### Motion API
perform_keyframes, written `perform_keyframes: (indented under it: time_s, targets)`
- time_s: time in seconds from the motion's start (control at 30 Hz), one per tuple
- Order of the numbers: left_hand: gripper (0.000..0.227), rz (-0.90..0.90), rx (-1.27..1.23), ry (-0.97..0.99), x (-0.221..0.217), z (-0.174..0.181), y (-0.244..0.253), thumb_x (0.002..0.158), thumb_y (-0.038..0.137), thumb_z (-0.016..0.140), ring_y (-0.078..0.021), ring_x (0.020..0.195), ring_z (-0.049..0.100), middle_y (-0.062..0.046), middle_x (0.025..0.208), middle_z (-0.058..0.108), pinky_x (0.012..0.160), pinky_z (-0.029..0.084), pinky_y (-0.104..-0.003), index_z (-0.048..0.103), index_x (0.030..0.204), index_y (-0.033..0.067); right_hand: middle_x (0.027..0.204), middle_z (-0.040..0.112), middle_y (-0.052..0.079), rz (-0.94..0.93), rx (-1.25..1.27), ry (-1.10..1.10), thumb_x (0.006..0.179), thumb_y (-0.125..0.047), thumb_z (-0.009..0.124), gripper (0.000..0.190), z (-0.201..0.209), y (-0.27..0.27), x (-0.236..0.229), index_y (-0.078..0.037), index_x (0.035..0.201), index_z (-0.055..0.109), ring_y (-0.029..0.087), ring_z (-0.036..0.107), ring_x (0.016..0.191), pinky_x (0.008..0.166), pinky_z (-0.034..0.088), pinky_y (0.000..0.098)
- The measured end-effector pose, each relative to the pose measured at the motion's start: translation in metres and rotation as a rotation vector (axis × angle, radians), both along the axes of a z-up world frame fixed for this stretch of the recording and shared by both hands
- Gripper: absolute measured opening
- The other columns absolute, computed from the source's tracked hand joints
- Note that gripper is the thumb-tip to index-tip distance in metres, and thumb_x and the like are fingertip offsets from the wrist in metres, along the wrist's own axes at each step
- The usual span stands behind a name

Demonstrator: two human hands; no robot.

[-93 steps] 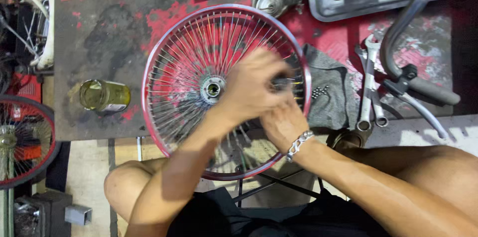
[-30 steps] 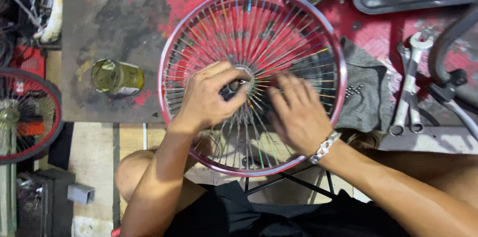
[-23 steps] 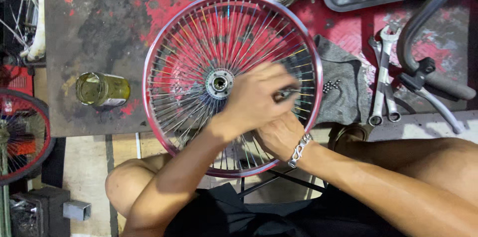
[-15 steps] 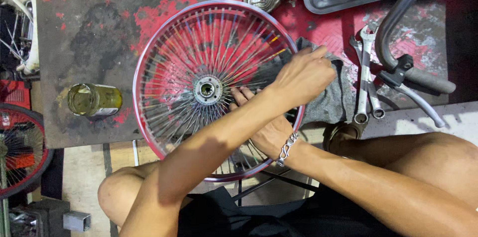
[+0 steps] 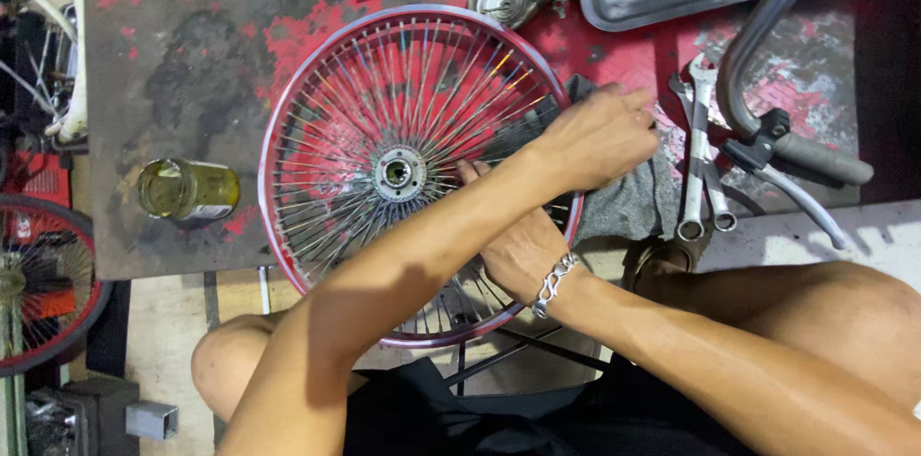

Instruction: The person applies grease from a jar into the center hub of a bicycle wheel using their finger and then manually places small metal ball bearings into the hub.

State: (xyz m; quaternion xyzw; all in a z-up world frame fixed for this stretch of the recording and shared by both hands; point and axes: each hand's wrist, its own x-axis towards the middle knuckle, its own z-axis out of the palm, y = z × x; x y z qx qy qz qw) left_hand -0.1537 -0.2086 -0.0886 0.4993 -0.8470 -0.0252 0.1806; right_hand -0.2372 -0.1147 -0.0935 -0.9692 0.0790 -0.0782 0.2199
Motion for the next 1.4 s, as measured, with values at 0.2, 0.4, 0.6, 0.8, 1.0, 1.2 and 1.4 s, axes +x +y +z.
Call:
perform_keyframes:
  time_s: [0.2,0.4,0.6,0.8,1.0,1.2,1.4]
  targets:
    - [0.027,0.415,0.001,0.381,0.076,0.084,0.094,0.076,0.024,0.081,-0.0252,0.091,0.065,-0.006,0.092,0.070,0.077,0.053,-0.039,0.072,0.096,0.0085,0.144,0.051,0.022,0.037,0.038,0.373,0.097,-0.024,0.051,0.044,0.034,-0.009,0.003,-0.006,0.138,0.056,0.037,0.040,0.144,0.123,0.024,0.0558]
    - [0.019,0.697,0.177,0.369,0.151,0.109,0.192,0.080,0.020,0.079,-0.0264,0.090,0.067,-0.006,0.092,0.070,0.082,0.054,-0.038,0.071,0.093,0.0079,0.141,0.053,0.026,-0.049,0.016,-0.089,0.078,-0.023,0.071,0.057,0.050,-0.018,0.010,0.002,0.128,0.060,0.040,0.046,0.135,0.113,0.032,0.0546]
    - [0.020,0.706,0.296,0.352,0.154,0.085,0.211,0.078,0.023,0.077,-0.0272,0.090,0.069,-0.006,0.092,0.072,0.078,0.054,-0.039,0.074,0.093,0.0103,0.142,0.055,0.022,-0.039,-0.021,-0.072,0.078,-0.014,0.067,0.054,0.049,-0.023,0.017,0.000,0.130,0.060,0.037,0.049,0.136,0.112,0.037,0.0503]
    - [0.021,0.681,0.374,0.313,0.158,0.081,0.213,0.079,0.025,0.076,-0.0280,0.093,0.068,-0.007,0.092,0.070,0.079,0.054,-0.042,0.073,0.094,0.0097,0.144,0.055,0.020,-0.043,-0.030,-0.046,0.081,-0.007,0.063,0.052,0.046,-0.026,0.015,0.000,0.132,0.060,0.036,0.052,0.134,0.109,0.041,0.0478]
    - [0.019,0.692,0.397,0.332,0.153,0.087,0.212,0.083,0.023,0.072,-0.0277,0.094,0.068,-0.006,0.094,0.071,0.078,0.054,-0.042,0.076,0.098,0.0120,0.143,0.055,0.022,-0.038,-0.015,-0.060,0.082,-0.006,0.063,0.051,0.050,-0.026,0.014,0.000,0.132,0.060,0.036,0.052,0.133,0.108,0.042,0.0477]
    - [0.020,0.705,0.389,0.340,0.152,0.092,0.213,0.082,0.023,0.071,-0.0274,0.094,0.068,-0.006,0.094,0.071,0.077,0.054,-0.042,0.076,0.097,0.0117,0.142,0.055,0.022,-0.038,-0.004,-0.056,0.082,-0.006,0.064,0.050,0.051,-0.026,0.015,0.000,0.131,0.061,0.036,0.052,0.133,0.107,0.043,0.0471]
    - [0.019,0.700,0.408,0.297,0.151,0.093,0.211,0.081,0.023,0.070,-0.0272,0.091,0.067,-0.005,0.089,0.069,0.075,0.053,-0.042,0.078,0.095,0.0131,0.142,0.055,0.022,-0.037,-0.002,-0.047,0.081,-0.007,0.064,0.051,0.051,-0.026,0.015,0.001,0.132,0.060,0.036,0.052,0.133,0.106,0.042,0.0469]
